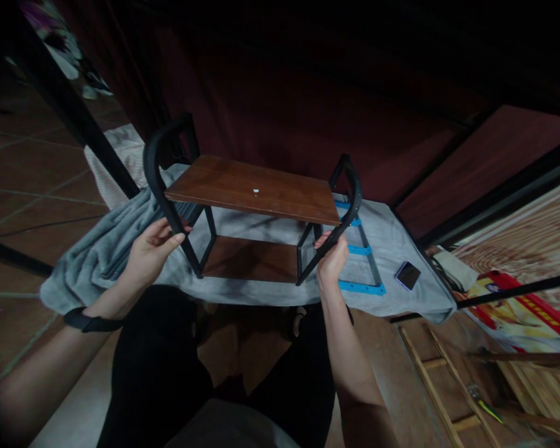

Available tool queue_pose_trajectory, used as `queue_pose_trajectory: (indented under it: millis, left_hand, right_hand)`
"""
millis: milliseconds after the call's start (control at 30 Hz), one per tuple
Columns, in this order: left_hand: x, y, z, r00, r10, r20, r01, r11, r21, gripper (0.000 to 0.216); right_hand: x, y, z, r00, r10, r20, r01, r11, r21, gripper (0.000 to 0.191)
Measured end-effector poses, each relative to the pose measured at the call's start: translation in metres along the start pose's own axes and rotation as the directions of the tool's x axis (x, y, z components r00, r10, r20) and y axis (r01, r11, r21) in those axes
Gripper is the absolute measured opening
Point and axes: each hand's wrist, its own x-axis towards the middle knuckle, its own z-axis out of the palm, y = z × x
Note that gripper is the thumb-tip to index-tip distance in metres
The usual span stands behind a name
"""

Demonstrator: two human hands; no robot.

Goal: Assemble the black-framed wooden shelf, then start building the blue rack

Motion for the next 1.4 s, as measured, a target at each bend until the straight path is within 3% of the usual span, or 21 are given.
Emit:
queue_pose_trajectory:
  millis: [333, 533, 633, 767, 933, 1133, 1300, 1400]
  left_hand:
    - [0.006, -0.002, -0.003, 1.0, 0.023, 0.003, -0.023, 0.987, 0.158, 0.036]
    - [0.009, -0.004, -0.003, 0.999, 0.045, 0.026, -0.049, 0.983, 0.176, 0.028]
    - [0.009, -0.003, -0.001, 0.998, 0.057, 0.0, -0.056, 0.978, 0.2, 0.027]
    - [0.008, 0.0, 0.001, 0.999, 0.048, -0.013, -0.045, 0.981, 0.187, 0.027]
    - [0.006, 0.002, 0.0, 0.999, 0.052, 0.011, -0.053, 0.979, 0.198, 0.028]
    - [0.005, -0.003, 0.001, 0.998, 0.067, -0.008, -0.064, 0.978, 0.199, 0.026]
    - [0.004, -0.006, 0.003, 0.999, 0.034, -0.003, -0.033, 0.984, 0.176, 0.034]
    - [0.003, -0.006, 0.003, 0.999, 0.032, -0.007, -0.03, 0.98, 0.195, 0.036]
  right_hand:
    - [-0.001, 0.01, -0.016, 0.999, -0.015, 0.033, 0.015, 1.0, -0.003, 0.033]
    - [-0.006, 0.033, -0.046, 0.996, -0.091, -0.015, 0.09, 0.994, -0.07, 0.033]
    - [-0.017, 0.065, -0.073, 0.999, 0.037, -0.036, -0.045, 0.967, -0.25, 0.034]
    - [-0.041, 0.115, -0.105, 0.939, 0.344, -0.03, -0.305, 0.787, -0.536, 0.024]
    - [-0.06, 0.147, -0.119, 0.905, 0.425, 0.0, -0.352, 0.75, -0.56, 0.029]
    - [-0.054, 0.147, -0.123, 0.896, 0.436, 0.086, -0.306, 0.745, -0.593, 0.03]
    - [-0.048, 0.141, -0.127, 0.92, 0.305, 0.248, -0.006, 0.641, -0.768, 0.011]
    - [-0.046, 0.142, -0.129, 0.892, 0.321, 0.32, 0.106, 0.539, -0.836, 0.02]
